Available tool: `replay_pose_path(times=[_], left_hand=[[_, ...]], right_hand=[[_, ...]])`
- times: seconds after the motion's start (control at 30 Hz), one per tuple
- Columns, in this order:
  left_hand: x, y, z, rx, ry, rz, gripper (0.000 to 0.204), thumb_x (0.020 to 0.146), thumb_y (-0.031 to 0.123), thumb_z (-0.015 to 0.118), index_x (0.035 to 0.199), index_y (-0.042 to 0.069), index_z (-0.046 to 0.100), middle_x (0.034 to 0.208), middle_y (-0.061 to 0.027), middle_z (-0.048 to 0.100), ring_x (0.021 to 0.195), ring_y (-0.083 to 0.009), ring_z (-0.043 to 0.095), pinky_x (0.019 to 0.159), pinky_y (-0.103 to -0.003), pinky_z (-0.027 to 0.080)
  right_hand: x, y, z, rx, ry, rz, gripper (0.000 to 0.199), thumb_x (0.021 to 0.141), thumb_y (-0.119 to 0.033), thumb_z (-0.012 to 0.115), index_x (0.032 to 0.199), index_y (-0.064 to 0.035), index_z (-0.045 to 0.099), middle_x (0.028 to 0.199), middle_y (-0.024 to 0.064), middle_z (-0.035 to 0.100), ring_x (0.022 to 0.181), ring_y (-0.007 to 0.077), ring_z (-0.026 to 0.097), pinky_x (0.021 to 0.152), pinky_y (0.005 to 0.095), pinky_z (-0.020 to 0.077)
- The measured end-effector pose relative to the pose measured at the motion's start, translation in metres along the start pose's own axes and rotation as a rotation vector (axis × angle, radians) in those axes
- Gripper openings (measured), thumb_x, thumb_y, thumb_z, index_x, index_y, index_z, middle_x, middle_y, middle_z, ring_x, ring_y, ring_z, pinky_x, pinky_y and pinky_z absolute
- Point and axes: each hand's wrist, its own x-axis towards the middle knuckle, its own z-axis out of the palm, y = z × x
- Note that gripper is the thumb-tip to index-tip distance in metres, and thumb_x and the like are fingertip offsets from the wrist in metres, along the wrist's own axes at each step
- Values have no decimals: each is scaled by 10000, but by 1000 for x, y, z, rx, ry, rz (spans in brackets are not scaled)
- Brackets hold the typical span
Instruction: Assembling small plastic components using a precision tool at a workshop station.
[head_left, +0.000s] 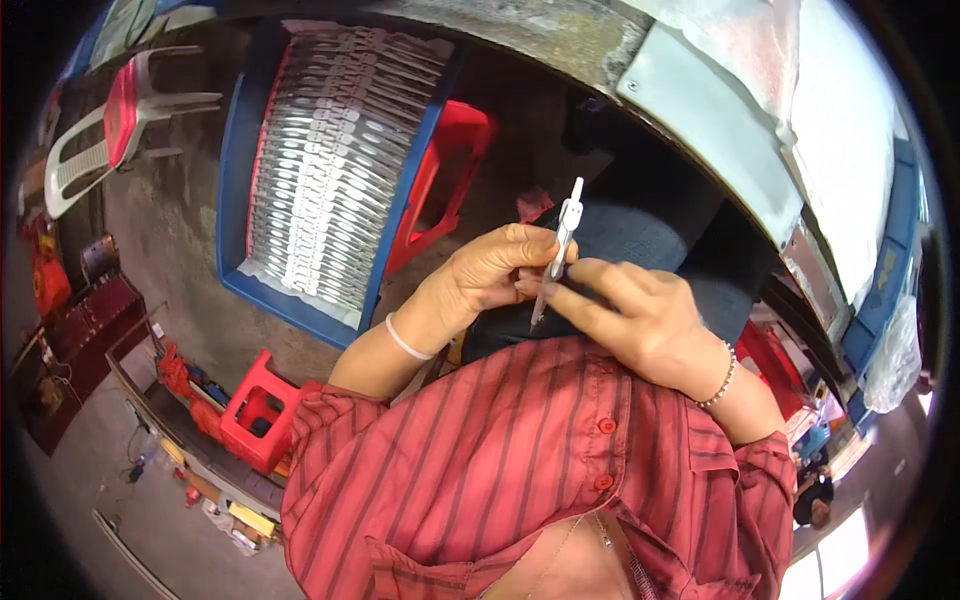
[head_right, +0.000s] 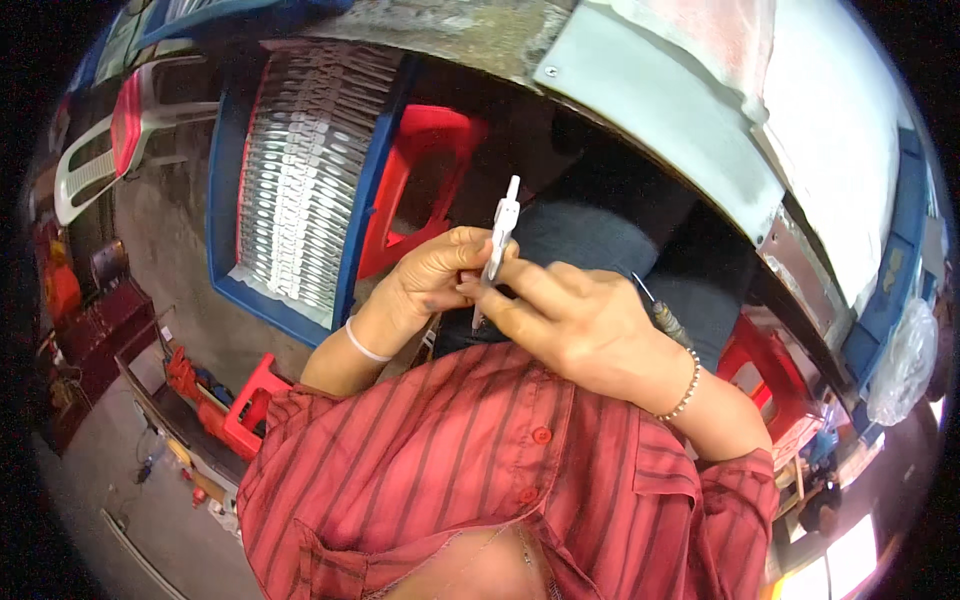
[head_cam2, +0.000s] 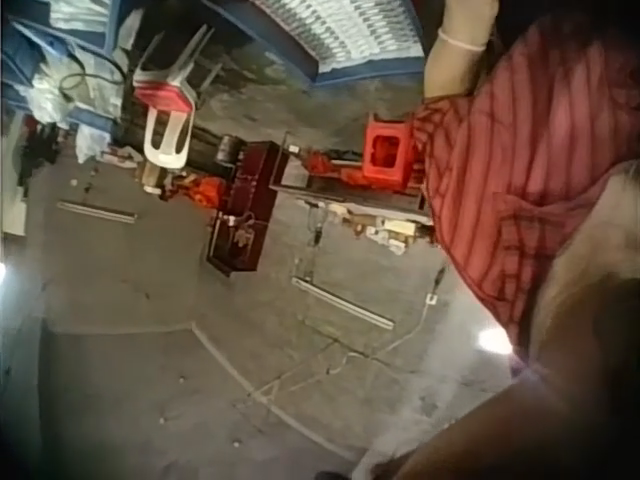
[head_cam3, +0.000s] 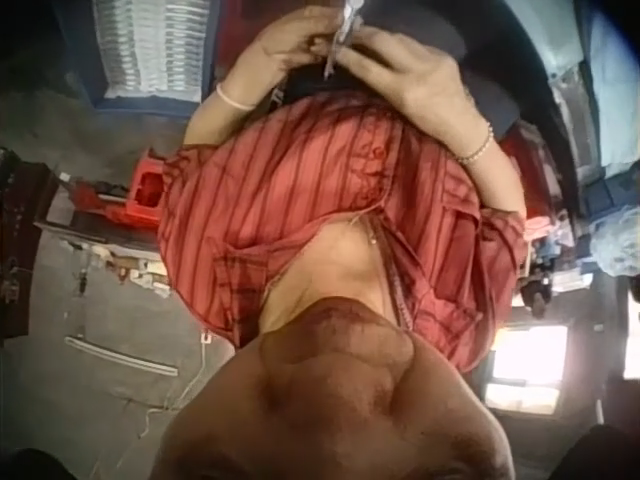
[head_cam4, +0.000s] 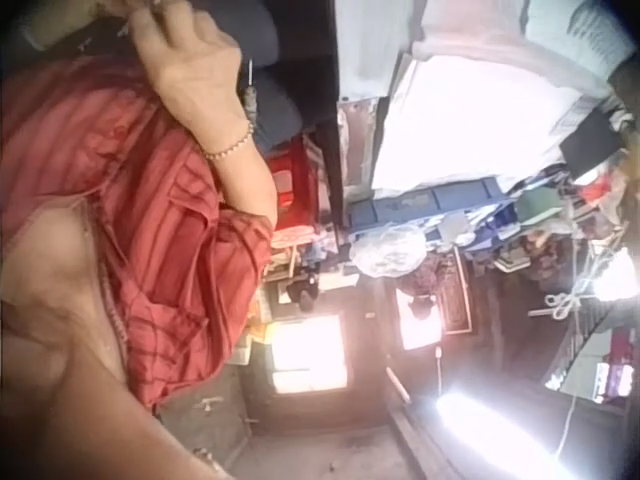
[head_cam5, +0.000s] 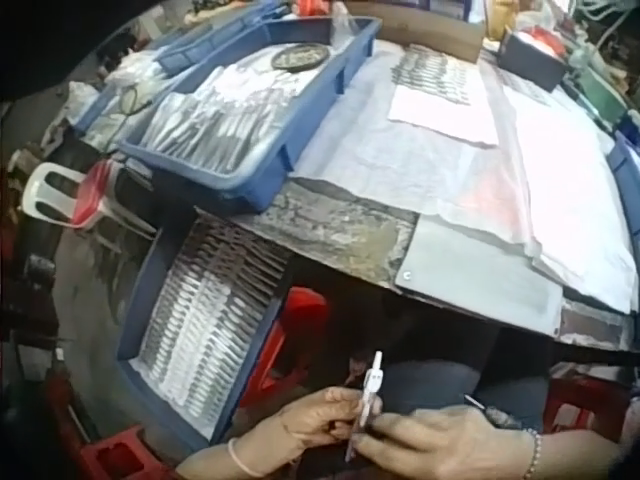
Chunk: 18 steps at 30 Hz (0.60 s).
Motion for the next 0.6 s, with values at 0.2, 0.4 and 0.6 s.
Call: replay_pose_path(times=[0.2,0.4,0.6], left_hand=[[-32,-4,5,-35,105,87,224,932,266,604,853,61,644,670,24,563,564,-57,516,504,-205,418],[-97,0,-3,281,475,485,252,923,265,603,946,20,657,787,-33,644,651,-120,603,604,-254,495],[-153,-35,-54,1418,1175,1185,195,828,-3,619,1022,-1,634,850,-126,555,727,-277,595,644,-342,483]], right_hand=[[56,-3,18,-86,-188,-292,257,700,-114,601,940,-22,598,877,71,502,743,192,546,568,282,501],[138,-11,34,197,-49,-288,207,744,8,640,929,-51,568,861,105,571,762,262,619,641,339,516],[257,-43,111,957,-172,163,97,897,-107,598,935,-20,579,696,-19,554,585,43,516,486,194,383]])
